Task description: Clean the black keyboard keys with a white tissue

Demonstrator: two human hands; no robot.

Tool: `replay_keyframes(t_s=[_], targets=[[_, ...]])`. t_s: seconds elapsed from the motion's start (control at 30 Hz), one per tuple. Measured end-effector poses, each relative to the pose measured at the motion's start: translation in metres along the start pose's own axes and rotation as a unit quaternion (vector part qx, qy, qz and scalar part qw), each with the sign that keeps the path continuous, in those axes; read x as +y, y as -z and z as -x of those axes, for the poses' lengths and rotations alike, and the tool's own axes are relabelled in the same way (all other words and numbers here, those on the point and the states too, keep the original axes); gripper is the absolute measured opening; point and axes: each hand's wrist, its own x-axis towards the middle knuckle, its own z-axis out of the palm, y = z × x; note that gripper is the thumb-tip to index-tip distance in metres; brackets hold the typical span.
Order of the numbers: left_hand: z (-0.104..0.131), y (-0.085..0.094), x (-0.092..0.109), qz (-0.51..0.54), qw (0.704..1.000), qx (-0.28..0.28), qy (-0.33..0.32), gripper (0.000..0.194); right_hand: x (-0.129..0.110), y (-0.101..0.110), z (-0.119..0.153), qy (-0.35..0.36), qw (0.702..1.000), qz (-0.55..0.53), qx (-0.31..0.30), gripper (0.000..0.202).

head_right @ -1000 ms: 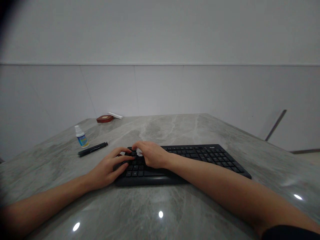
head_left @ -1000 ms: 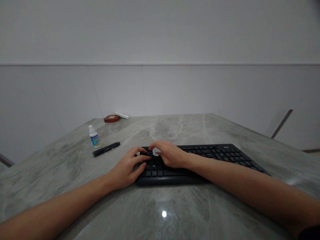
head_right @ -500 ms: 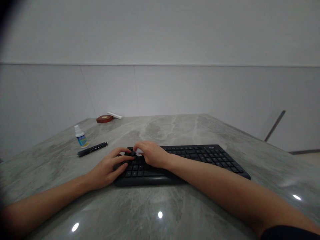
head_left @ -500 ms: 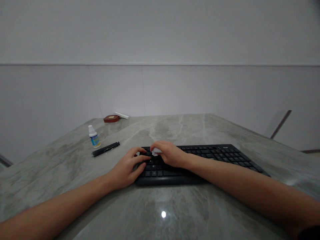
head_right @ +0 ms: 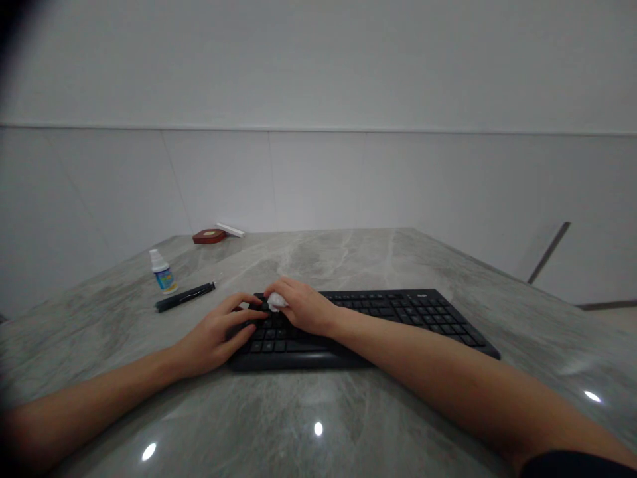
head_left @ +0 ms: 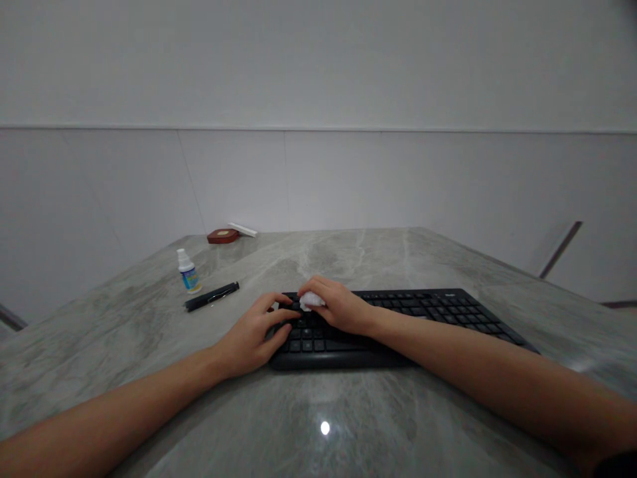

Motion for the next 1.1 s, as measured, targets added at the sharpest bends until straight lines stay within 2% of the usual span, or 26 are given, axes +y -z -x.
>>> replay_keyframes(t_s=[0.3,0.53,0.7,0.83,0.97,1.1], targets=[[0.0001,-0.0013,-0.0030,0.002,1.000,-0.002,0.000,0.030,-0.0018,0.0022,-0.0004,-0.014,1.000,0.018,-0.011,0.027],[0.0003,-0.0002,-0.0017,0.014,1.000,-0.004,-0.007,0.030,-0.0062,0.0029,0.0016,0.058,0.998,0.022,-0.026,0.038],[0.0002,0.0000,-0.0009,0.009,1.000,-0.003,0.001,0.030,-0.0035,0.0011,0.0015,0.032,0.999,0.039,0.007,0.033],[-0.0006,-0.0002,-0.0008,0.011,1.000,-0.004,0.001,0.031,-0.0034,0.0014,0.0014,0.056,0.998,0.034,-0.020,0.037],[-0.0004,0.0001,-0.0005,0.008,1.000,-0.002,0.002,0.030,-0.0048,0.0019,0.0010,0.024,0.997,0.076,-0.012,0.035],[-0.0009,0.0005,0.0003,0.011,1.000,-0.003,0.002,0.030,-0.0050,0.0023,0.0010,0.045,0.997,0.059,-0.032,0.038]])
